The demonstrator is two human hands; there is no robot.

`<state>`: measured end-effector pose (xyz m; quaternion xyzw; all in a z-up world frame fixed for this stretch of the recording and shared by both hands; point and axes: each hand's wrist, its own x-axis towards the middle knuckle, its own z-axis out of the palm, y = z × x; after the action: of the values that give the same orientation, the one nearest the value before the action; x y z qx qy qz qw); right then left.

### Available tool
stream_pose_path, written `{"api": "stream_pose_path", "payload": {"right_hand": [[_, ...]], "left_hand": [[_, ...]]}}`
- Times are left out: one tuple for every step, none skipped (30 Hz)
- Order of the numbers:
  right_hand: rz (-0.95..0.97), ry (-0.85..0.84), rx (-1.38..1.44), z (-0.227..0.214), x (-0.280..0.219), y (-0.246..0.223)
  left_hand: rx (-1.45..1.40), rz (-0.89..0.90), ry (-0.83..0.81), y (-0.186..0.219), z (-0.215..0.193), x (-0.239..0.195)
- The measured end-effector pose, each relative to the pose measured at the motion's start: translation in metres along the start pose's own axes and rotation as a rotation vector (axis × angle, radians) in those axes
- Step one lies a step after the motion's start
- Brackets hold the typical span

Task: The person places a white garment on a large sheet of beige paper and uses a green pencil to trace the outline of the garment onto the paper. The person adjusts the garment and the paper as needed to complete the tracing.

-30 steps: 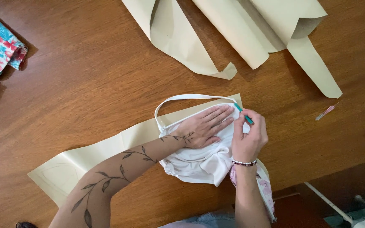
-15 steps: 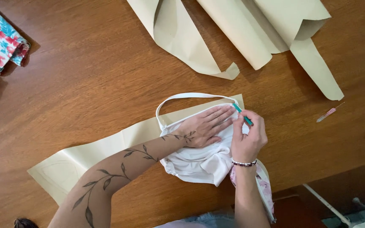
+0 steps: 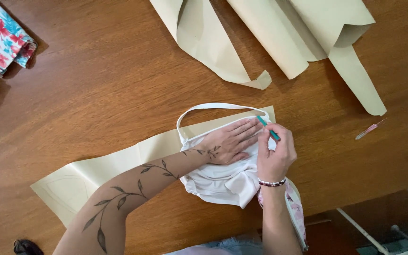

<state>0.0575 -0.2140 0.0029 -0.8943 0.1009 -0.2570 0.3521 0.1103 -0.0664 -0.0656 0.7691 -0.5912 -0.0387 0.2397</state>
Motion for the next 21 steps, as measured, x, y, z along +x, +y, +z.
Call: {"api": "stream_pose_path", "payload": {"right_hand": [[-0.002,-0.002,0.001,0.001,0.0,-0.003],[-0.013,-0.012,0.021,0.002,0.0,-0.005],[-0.023,-0.021,0.039,0.002,0.0,-0.008],[-0.023,-0.022,0.038,0.002,0.0,-0.007],[-0.016,-0.03,0.048,0.002,0.001,-0.007],[-0.009,-0.038,0.058,0.002,0.001,-0.008],[-0.011,-0.042,0.061,0.002,0.001,-0.009],[-0.017,-0.037,0.059,0.003,0.001,-0.011],[-0.023,-0.031,0.054,0.003,0.002,-0.012],[-0.025,-0.033,0.055,0.004,0.003,-0.017],[-0.031,-0.048,0.066,0.005,0.004,-0.021],[-0.038,-0.063,0.078,0.006,0.004,-0.026],[-0.04,-0.065,0.079,0.005,0.004,-0.025],[-0.034,-0.067,0.082,0.005,0.004,-0.024],[-0.028,-0.068,0.086,0.005,0.003,-0.022],[-0.031,-0.07,0.088,0.006,0.001,-0.021],[-0.041,-0.07,0.073,0.007,0.0,-0.02],[-0.05,-0.069,0.058,0.008,-0.002,-0.018],[-0.051,-0.072,0.058,0.01,-0.006,-0.015],[-0.045,-0.082,0.043,0.011,-0.01,-0.011],[-0.038,-0.09,0.028,0.014,-0.013,-0.007]], "left_hand": [[0.001,-0.003,0.001,-0.001,0.004,-0.001],[0.003,0.002,0.017,-0.002,0.007,-0.002],[0.005,0.009,0.033,-0.002,0.011,-0.002],[0.004,0.008,0.034,-0.002,0.009,-0.001],[-0.008,0.013,0.054,-0.003,0.008,-0.001],[-0.02,0.018,0.075,-0.003,0.006,-0.001],[-0.018,0.012,0.075,-0.002,0.005,-0.002],[-0.023,0.013,0.087,-0.002,0.003,-0.002],[-0.029,0.016,0.1,-0.001,0.003,-0.002],[-0.029,0.013,0.102,0.0,0.001,-0.002],[-0.04,0.015,0.118,0.0,0.0,-0.002],[-0.052,0.018,0.133,0.001,-0.001,-0.002],[-0.051,0.015,0.135,0.001,-0.003,-0.001],[-0.053,0.017,0.146,0.001,-0.005,-0.001],[-0.053,0.019,0.158,0.0,-0.007,-0.001],[-0.051,0.016,0.16,0.0,-0.003,-0.002],[-0.046,0.015,0.173,0.001,0.0,-0.002],[-0.041,0.015,0.185,0.001,0.004,-0.002],[-0.042,0.012,0.186,0.001,0.008,-0.003],[-0.043,0.019,0.194,0.0,0.012,-0.004],[-0.044,0.027,0.2,0.0,0.016,-0.005]]}}
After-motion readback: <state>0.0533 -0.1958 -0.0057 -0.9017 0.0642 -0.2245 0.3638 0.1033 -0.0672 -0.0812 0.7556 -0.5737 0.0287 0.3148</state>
